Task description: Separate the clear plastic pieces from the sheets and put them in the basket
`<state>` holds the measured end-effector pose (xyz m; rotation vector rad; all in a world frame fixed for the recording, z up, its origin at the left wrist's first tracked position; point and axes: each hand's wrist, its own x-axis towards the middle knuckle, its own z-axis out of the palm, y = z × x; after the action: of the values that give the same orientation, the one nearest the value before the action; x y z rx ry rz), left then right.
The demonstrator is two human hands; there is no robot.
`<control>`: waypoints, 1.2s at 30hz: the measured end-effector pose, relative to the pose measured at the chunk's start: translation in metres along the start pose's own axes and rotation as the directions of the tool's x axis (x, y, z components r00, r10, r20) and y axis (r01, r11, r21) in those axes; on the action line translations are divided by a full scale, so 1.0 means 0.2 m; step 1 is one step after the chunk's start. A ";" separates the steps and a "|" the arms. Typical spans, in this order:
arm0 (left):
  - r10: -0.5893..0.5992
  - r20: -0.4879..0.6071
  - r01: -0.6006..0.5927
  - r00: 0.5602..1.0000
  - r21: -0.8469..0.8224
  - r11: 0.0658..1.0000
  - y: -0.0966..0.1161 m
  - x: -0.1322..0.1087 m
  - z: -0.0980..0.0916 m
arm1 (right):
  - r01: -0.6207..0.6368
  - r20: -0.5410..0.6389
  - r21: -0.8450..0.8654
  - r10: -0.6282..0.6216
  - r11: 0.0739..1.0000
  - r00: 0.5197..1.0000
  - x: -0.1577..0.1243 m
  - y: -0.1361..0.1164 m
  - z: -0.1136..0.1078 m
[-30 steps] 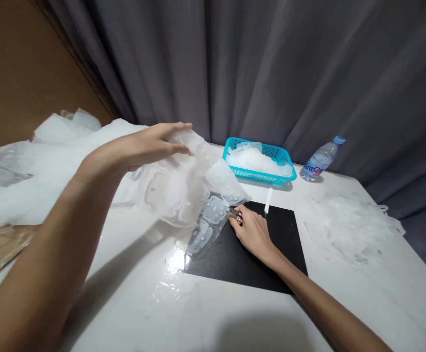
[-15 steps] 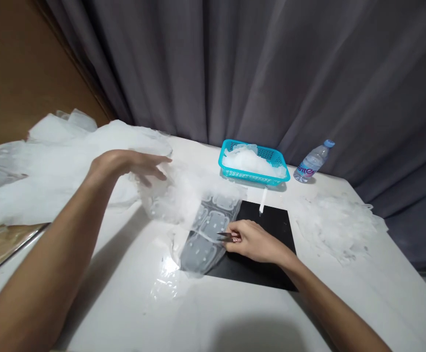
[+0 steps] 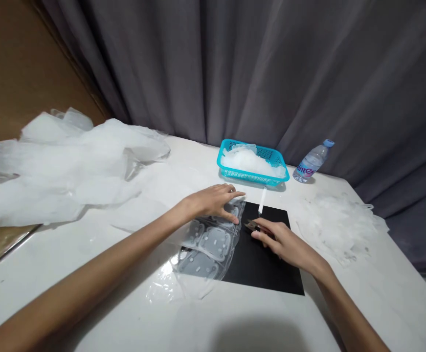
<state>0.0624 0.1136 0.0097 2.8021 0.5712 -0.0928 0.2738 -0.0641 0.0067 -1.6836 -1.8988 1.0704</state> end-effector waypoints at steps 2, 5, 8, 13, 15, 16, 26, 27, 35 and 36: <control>-0.067 -0.047 0.067 0.997 0.005 0.998 0.00 0.02 0.05 | 0.009 -0.088 -0.102 -0.018 0.995 0.996 0.01 0.04 0.01; -0.130 -0.064 0.128 0.989 -0.025 0.991 -0.04 0.03 0.07 | 0.017 -0.208 -0.106 -0.038 0.994 0.977 0.04 0.06 0.04; -0.105 -0.060 0.102 0.993 -0.040 0.994 -0.07 0.03 0.07 | 0.022 -0.381 -0.034 -0.033 0.999 0.924 0.07 0.07 0.08; -0.041 -0.102 0.039 0.994 -0.023 0.999 -0.09 0.04 0.06 | 0.014 -0.378 -0.059 -0.035 0.998 0.925 0.08 0.09 0.06; -0.034 -0.098 0.032 0.995 -0.018 0.999 -0.08 0.04 0.03 | 0.003 -0.318 -0.065 -0.023 0.998 0.948 0.08 0.10 0.05; -0.037 -0.090 0.035 0.995 -0.016 0.999 -0.08 0.03 0.01 | -0.008 -0.304 -0.064 -0.012 0.998 0.953 0.07 0.10 0.05; -0.240 0.001 0.240 0.971 0.002 0.971 -0.03 -0.07 -0.14 | -0.156 -0.294 -0.116 0.116 0.981 0.949 0.05 0.02 0.09; -0.247 0.023 0.247 0.969 -0.003 0.969 -0.03 -0.07 -0.14 | -0.155 -0.296 -0.120 0.114 0.981 0.949 0.06 0.01 0.09; -0.197 -0.024 0.194 0.980 -0.098 0.976 -0.01 -0.07 -0.18 | -0.218 -0.418 -0.211 0.114 0.953 0.902 0.09 0.05 0.15; -0.194 -0.037 0.189 0.980 -0.104 0.976 -0.01 -0.07 -0.18 | -0.227 -0.404 -0.239 0.116 0.944 0.907 0.09 0.06 0.15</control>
<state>0.0484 0.1199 0.0445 2.6522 0.8329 -0.0364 0.2561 -0.0559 -0.0247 -2.0728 -1.7243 0.4817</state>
